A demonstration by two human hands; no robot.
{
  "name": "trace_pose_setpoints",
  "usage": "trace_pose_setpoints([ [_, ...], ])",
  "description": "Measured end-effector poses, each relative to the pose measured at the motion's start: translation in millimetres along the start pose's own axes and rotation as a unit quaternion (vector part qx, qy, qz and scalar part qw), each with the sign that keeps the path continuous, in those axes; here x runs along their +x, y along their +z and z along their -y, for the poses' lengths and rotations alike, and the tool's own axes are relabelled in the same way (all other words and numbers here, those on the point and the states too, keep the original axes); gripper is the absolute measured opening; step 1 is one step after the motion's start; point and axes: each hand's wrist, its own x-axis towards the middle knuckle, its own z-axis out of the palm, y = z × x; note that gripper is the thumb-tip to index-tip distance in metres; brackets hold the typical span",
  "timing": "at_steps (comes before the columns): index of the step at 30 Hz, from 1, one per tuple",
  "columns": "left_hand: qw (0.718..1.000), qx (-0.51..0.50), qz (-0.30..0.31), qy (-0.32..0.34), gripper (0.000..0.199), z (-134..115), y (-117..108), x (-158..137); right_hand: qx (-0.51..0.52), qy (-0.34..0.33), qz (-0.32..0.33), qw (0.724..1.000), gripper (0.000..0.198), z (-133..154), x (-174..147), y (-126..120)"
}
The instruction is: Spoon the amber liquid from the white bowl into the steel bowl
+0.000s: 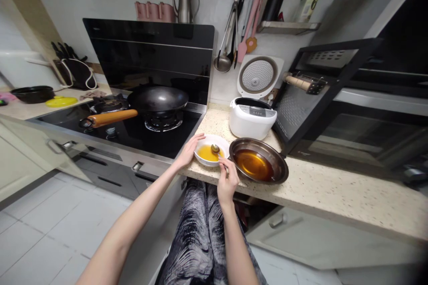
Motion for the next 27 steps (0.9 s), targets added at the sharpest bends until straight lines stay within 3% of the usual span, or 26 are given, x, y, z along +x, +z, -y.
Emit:
trace_pose_setpoints([
  [27,1.000,-0.007,0.001,0.007,0.048,2.7,0.0,0.6,0.024,-0.012,-0.027,0.999,0.016,0.9,-4.6,-7.5],
])
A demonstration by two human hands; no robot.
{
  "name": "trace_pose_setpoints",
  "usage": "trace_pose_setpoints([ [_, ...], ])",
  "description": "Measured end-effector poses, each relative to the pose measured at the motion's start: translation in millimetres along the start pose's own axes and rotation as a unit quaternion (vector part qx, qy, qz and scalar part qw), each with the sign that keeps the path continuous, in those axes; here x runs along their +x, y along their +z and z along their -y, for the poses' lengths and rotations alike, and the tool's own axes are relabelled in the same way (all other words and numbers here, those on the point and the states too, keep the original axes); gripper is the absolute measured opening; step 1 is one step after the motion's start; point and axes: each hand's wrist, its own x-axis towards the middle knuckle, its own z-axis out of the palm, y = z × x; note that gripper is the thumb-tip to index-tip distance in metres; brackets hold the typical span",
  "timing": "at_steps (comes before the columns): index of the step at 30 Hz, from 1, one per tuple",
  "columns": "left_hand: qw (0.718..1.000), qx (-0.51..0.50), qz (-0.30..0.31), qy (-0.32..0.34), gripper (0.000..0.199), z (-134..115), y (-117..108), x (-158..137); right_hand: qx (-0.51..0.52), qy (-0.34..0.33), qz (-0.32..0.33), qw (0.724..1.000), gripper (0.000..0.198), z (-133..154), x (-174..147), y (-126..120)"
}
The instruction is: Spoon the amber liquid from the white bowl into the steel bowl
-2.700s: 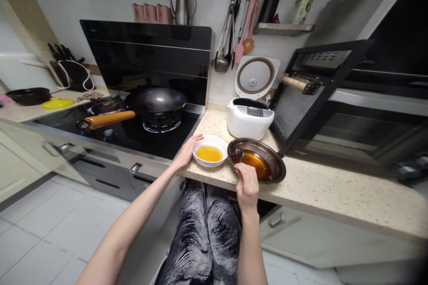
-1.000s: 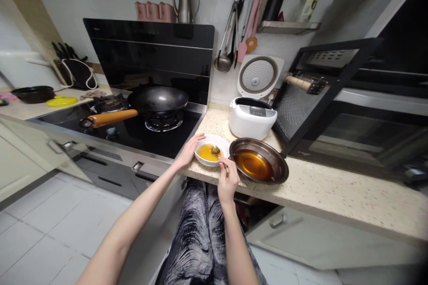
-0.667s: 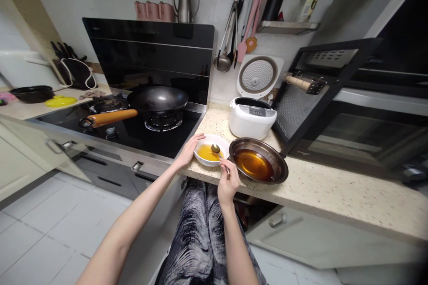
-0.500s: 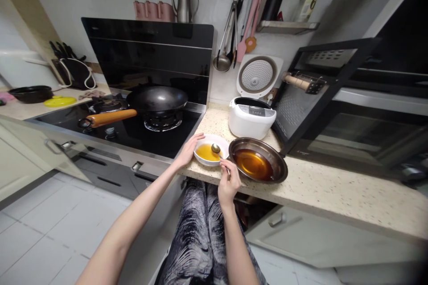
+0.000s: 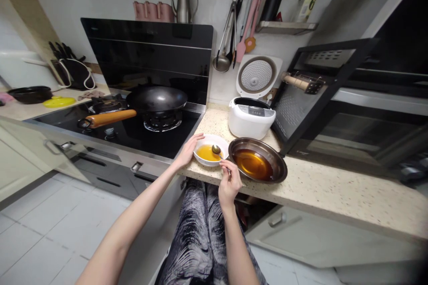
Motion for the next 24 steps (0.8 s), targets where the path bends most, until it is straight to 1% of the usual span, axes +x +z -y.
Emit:
trace_pose_setpoints([
  [7,1.000,0.007,0.001,-0.004,0.049,1,0,0,0.008,-0.001,-0.012,1.000,0.016,7,6,-5],
  [12,1.000,0.007,0.001,-0.003,0.049,3,0,0,0.014,0.001,-0.034,0.999,0.013,17,14,-11],
  [17,1.000,0.015,0.005,0.003,0.049,4,-1,1,-0.003,0.003,-0.059,0.998,0.012,25,22,-21],
  [24,1.000,0.018,0.005,-0.004,0.050,2,-1,0,-0.040,-0.011,-0.083,0.996,0.012,20,29,-38],
])
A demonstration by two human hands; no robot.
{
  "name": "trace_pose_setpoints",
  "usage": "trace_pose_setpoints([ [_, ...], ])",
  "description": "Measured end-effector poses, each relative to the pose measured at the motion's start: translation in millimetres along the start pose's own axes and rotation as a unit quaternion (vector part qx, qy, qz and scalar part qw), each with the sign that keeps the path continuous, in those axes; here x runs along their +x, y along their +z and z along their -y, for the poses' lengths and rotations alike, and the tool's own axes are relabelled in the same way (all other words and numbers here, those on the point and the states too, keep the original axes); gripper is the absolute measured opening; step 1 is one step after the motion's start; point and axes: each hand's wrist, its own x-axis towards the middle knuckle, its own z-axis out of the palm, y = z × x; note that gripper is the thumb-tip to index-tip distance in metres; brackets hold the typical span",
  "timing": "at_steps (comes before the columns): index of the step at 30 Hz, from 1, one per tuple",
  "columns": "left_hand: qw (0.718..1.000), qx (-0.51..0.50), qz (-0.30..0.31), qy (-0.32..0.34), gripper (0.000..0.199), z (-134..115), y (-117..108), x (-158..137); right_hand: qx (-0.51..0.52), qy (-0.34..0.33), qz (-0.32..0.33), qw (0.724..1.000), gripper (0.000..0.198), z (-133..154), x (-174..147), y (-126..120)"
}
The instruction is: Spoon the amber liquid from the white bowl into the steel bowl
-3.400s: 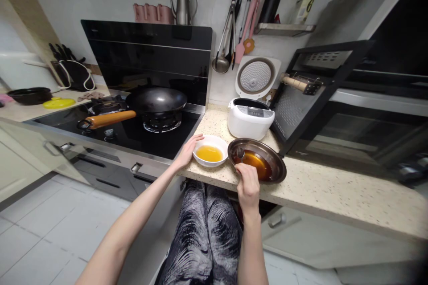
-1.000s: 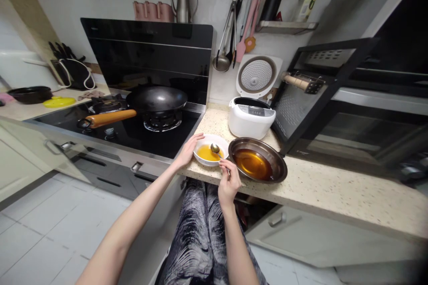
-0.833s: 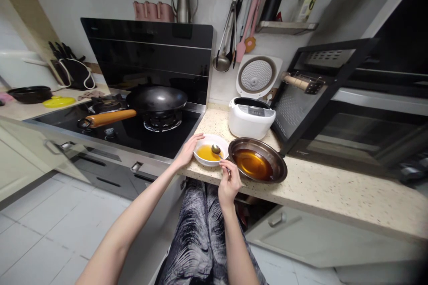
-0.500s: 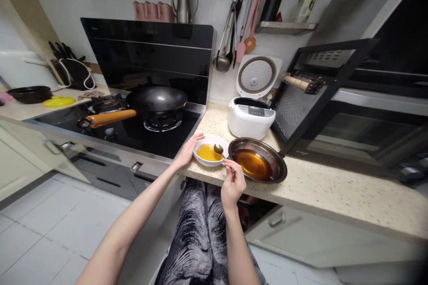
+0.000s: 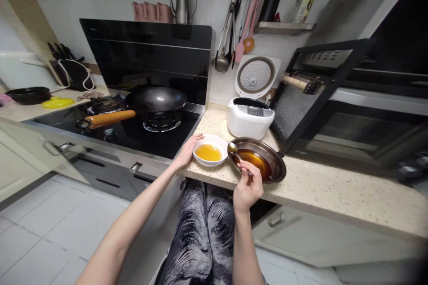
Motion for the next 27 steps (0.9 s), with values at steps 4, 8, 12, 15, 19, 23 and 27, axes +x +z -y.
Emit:
trace_pose_setpoints([
  [4,1.000,-0.005,-0.001,0.000,0.050,0,0,0,-0.021,-0.010,-0.007,1.000,0.012,-7,3,-6],
  [8,1.000,-0.005,-0.002,0.000,0.050,0,0,0,-0.050,-0.037,-0.004,0.998,0.009,-13,6,-10],
  [12,1.000,-0.006,0.000,-0.001,0.051,-1,0,0,-0.073,-0.090,0.051,0.992,0.016,-20,9,-15],
  [15,1.000,-0.003,0.003,-0.004,0.050,-3,-1,0,-0.070,-0.132,0.126,0.981,0.027,-27,9,-20],
  [19,1.000,-0.003,0.005,-0.003,0.050,-5,-1,0,-0.072,-0.163,0.205,0.962,0.045,-32,10,-27],
  [23,1.000,-0.003,0.001,-0.002,0.050,-4,-1,0,-0.072,-0.166,0.211,0.961,0.046,-31,10,-28],
  [27,1.000,-0.002,-0.001,-0.001,0.050,-3,0,0,-0.057,-0.162,0.113,0.979,0.031,-22,7,-21],
])
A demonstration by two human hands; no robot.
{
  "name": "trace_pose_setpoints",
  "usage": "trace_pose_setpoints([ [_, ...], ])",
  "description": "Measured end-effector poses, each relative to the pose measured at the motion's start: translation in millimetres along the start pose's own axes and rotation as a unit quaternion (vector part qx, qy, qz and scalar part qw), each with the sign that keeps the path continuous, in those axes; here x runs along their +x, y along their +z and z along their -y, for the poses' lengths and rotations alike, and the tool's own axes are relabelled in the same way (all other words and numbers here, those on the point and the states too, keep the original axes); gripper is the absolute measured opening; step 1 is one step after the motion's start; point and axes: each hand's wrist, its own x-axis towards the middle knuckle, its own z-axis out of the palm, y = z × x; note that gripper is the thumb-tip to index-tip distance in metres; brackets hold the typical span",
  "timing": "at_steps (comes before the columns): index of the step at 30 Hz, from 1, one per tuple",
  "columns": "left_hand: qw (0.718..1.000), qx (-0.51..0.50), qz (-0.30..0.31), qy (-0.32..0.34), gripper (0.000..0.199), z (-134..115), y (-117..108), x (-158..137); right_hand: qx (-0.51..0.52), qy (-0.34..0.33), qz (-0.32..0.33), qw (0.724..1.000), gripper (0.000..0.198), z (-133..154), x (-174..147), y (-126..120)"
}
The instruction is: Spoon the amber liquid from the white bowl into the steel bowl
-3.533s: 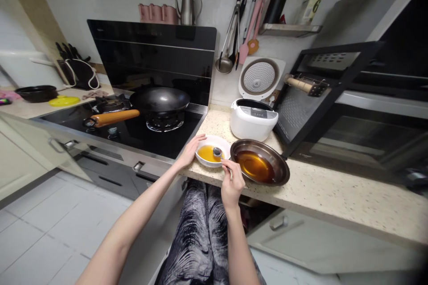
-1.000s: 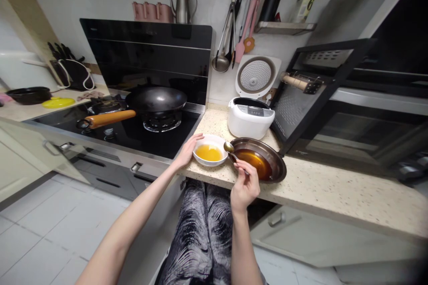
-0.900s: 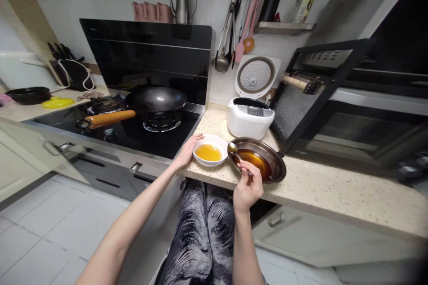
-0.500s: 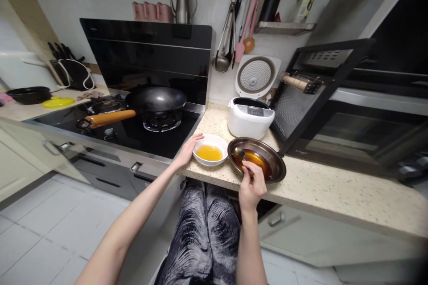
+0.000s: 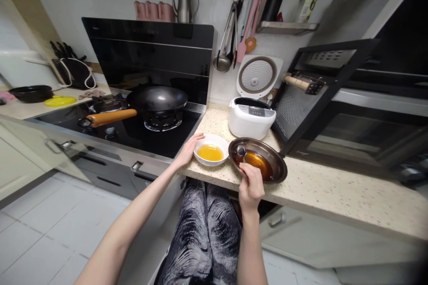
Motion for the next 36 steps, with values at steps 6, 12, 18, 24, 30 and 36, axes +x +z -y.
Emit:
trace_pose_setpoints([
  [6,1.000,-0.002,0.000,-0.001,0.050,1,0,0,0.077,0.071,-0.054,0.993,0.019,20,-2,19],
  [12,1.000,-0.007,-0.005,-0.003,0.050,-2,2,0,0.103,0.101,0.012,0.989,0.015,25,-7,43],
  [18,1.000,-0.009,-0.001,0.000,0.051,-6,0,-1,0.085,0.136,0.010,0.987,0.016,24,-6,54],
  [24,1.000,-0.010,0.000,-0.004,0.050,-5,0,-1,0.086,0.164,0.017,0.983,0.019,23,-7,58],
  [30,1.000,-0.005,0.000,0.001,0.050,-5,0,-1,0.092,0.185,0.030,0.978,0.019,23,-10,63],
  [36,1.000,0.001,0.003,0.002,0.049,-3,0,-1,0.088,0.182,0.016,0.979,0.020,22,-16,66],
])
